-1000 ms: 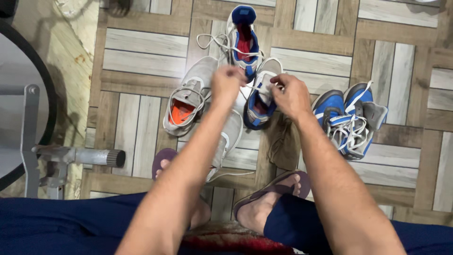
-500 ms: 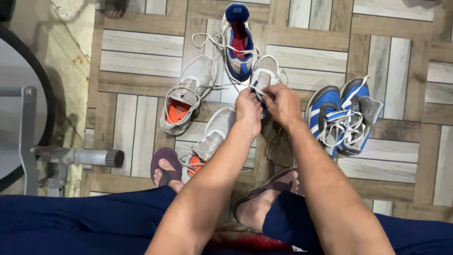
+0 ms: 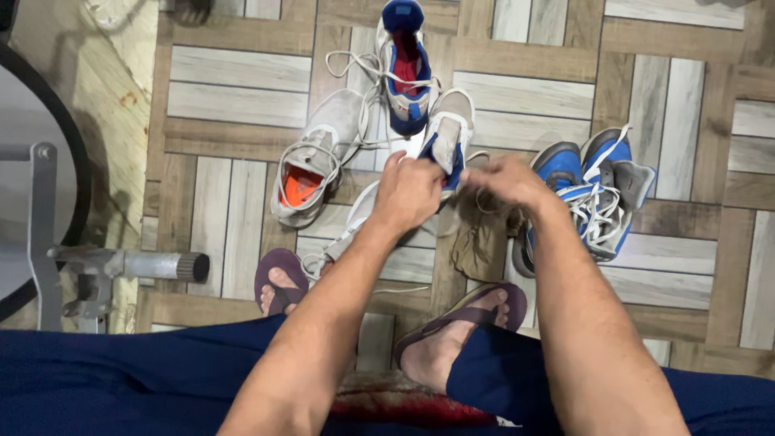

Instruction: The person removes laces from several pairs of shoes on the floor, then re-laces one white and blue sneaker by threading the laces through the eyelets and tying a knot.

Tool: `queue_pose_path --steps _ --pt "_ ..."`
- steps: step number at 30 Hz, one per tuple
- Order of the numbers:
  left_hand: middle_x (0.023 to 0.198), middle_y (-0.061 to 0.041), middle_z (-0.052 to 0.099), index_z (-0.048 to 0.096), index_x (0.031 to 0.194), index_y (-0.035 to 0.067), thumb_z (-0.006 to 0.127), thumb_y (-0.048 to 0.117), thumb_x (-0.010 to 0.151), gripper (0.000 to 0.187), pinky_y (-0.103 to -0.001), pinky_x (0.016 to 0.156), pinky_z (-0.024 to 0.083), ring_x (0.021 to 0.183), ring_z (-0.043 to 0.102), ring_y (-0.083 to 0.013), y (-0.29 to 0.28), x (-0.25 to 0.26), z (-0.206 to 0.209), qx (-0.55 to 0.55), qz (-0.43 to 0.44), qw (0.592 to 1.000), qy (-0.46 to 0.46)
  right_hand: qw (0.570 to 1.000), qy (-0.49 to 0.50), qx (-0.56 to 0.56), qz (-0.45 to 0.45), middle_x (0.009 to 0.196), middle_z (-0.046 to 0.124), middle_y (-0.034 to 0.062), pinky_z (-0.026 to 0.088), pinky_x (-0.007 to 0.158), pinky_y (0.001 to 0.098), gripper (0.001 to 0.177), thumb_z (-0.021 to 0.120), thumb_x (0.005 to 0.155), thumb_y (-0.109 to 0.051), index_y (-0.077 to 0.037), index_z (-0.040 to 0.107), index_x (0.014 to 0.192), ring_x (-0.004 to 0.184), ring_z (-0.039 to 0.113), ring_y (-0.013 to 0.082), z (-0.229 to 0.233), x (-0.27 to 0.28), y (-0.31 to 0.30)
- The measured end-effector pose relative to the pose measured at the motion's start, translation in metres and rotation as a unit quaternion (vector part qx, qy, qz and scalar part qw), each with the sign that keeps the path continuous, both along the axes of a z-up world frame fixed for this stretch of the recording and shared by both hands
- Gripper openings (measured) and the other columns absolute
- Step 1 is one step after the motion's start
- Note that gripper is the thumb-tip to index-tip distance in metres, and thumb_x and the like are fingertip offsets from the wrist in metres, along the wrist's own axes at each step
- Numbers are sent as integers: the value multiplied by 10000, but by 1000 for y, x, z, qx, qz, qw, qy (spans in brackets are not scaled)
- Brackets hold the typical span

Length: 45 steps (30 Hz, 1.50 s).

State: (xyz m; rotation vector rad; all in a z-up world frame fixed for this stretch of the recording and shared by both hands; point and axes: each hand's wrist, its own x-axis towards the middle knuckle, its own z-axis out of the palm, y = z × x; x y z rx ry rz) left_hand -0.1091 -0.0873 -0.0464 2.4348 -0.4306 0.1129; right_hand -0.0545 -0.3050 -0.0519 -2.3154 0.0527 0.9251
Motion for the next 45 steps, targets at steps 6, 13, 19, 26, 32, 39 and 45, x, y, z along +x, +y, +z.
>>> queue_pose_path --steps 6,13,19,26,32,39,45 --pt "909 -134 725 727 900 44 636 77 845 112 -451 913 480 928 677 -344 -10 -18 -21 -117 54 991 -44 968 -145 -206 -11 1004 748 194 536 868 472 568 713 814 -638 -105 794 992 995 705 368 3 6 28" --pt "982 -27 661 668 1068 37 638 115 904 184 -296 801 474 914 619 -149 -61 5 -67 -628 283 676 260 966 -221 -137 7 941 711 250 517 843 548 357 649 882 -411 -93 766 992 939 669 453 -15 6 37" --pt "846 -87 673 695 909 -3 656 134 879 146 -342 687 484 764 618 -197 -50 26 -78 -662 263 622 326 931 -353 -70 -57 825 675 272 493 738 564 295 643 944 -318 -31 704 916 830 639 488 7 -17 43" --pt "986 -62 720 689 1026 51 676 134 867 180 -356 887 501 938 660 -179 -24 34 -24 -730 173 573 331 867 -495 -17 -62 768 638 250 470 641 535 277 671 977 -235 -9 611 828 733 620 471 52 -46 64" --pt "1058 -77 718 672 1158 21 715 143 893 294 -383 917 499 988 665 -199 -6 24 30 -755 69 571 315 834 -541 17 -108 750 634 202 464 596 505 225 677 977 -210 -27 614 862 674 621 420 74 -65 87" --pt "1227 -157 718 645 1268 -39 662 273 928 461 -445 1097 470 1163 674 -296 35 19 52 -836 -90 436 321 834 -548 61 -30 747 618 198 466 610 497 252 700 971 -203 -24 586 835 675 612 415 105 -87 101" --pt "1265 -188 692 608 1312 -46 623 259 969 459 -524 1118 459 1195 652 -356 51 13 67 -842 -73 454 282 873 -466 133 60 827 687 182 510 646 424 221 750 914 -213 -9 672 944 724 666 345 132 -93 102"
